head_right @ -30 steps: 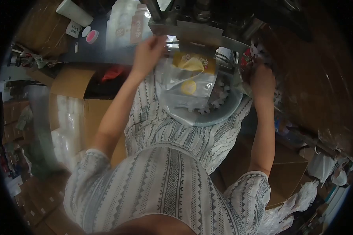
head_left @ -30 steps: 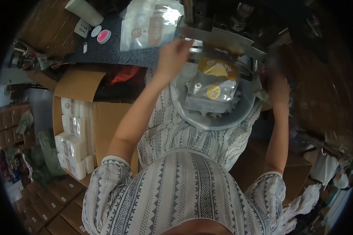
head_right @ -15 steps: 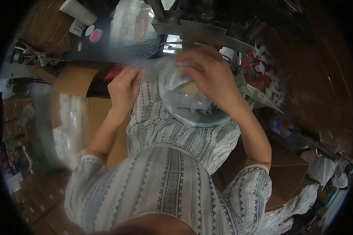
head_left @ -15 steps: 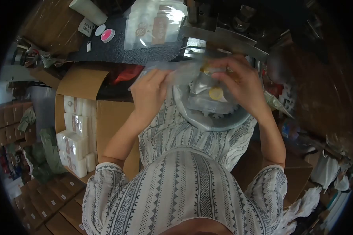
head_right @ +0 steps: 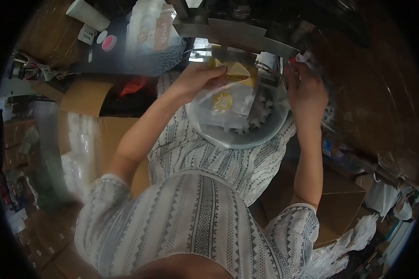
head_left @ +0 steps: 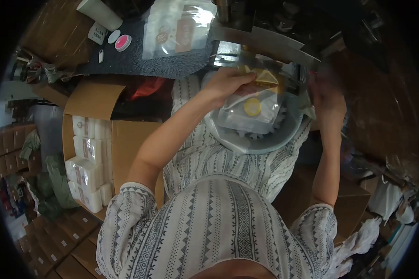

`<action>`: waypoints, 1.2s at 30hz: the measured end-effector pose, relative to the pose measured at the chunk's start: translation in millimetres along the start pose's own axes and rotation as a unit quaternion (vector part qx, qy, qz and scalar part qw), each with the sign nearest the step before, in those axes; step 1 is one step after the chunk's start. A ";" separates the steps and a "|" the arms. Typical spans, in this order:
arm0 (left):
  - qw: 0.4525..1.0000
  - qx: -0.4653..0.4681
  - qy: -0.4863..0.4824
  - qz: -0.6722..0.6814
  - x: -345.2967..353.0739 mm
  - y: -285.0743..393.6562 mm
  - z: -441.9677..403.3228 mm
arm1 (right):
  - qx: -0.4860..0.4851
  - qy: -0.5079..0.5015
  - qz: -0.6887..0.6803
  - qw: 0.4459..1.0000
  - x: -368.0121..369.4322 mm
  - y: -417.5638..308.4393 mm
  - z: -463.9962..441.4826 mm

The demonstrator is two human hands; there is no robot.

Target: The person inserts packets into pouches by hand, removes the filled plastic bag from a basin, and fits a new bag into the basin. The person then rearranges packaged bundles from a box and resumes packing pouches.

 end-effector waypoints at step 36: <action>0.706 0.285 0.401 -0.510 -65.3 34.6 128.1 | -0.250 -0.171 -0.235 0.924 32.8 -90.2 26.7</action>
Point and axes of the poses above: each hand's wrist, its own z-axis away from the middle knuckle, its own x-axis out of the palm, y = z × x, the point moved 7 cm from there along -z, towards the middle knuckle, and after that the axes turned 13 degrees about -z, right-handed, at the moved point
